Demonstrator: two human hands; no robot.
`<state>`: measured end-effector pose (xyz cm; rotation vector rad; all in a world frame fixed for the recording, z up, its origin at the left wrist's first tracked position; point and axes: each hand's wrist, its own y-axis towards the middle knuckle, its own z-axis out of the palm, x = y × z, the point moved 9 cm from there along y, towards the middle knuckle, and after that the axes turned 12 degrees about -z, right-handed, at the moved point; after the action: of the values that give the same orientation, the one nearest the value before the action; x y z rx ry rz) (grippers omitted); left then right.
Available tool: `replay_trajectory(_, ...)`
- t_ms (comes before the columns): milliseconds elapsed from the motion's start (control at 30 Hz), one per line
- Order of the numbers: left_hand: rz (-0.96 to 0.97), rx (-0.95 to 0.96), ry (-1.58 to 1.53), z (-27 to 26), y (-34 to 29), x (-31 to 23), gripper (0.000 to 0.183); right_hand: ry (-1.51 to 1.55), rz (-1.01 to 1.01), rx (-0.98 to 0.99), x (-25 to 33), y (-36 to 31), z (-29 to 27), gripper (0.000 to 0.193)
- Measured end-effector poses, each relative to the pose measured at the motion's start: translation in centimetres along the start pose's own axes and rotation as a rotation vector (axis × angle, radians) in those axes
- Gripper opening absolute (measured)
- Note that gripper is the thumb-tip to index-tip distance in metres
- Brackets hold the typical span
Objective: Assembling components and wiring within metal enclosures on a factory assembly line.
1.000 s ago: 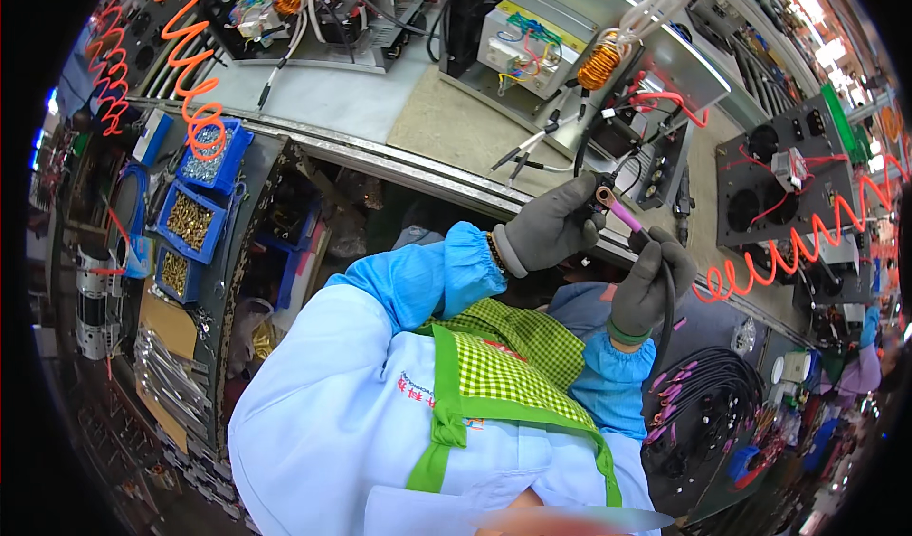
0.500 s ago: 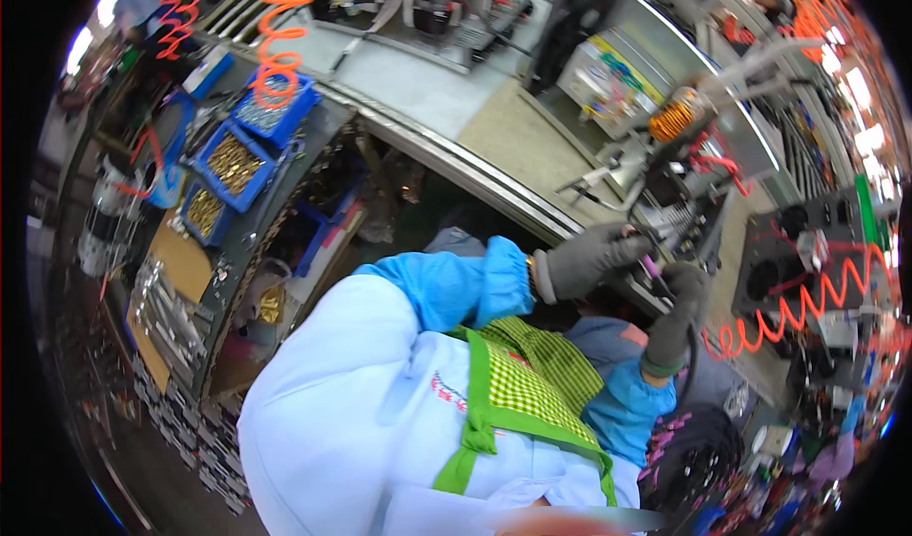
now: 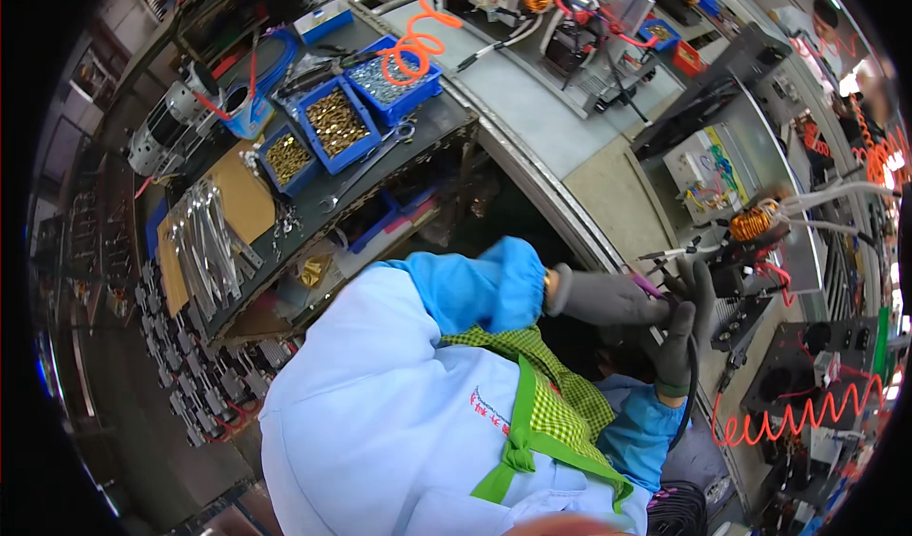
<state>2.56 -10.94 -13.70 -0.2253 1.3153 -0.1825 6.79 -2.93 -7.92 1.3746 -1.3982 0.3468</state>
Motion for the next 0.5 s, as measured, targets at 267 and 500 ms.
replay_trajectory(267, 0.159, -1.744, 0.5, -25.2, -34.9, 0.1, 0.031, -0.274, -0.139, -0.515, 3.7, -1.3, -15.5, 0.052)
replay_trajectory(500, -0.622, -2.062, 0.749, -37.1, -53.9, 9.1, 0.031, -0.166, -0.176, -0.657, 7.1, -2.7, -17.4, 0.044)
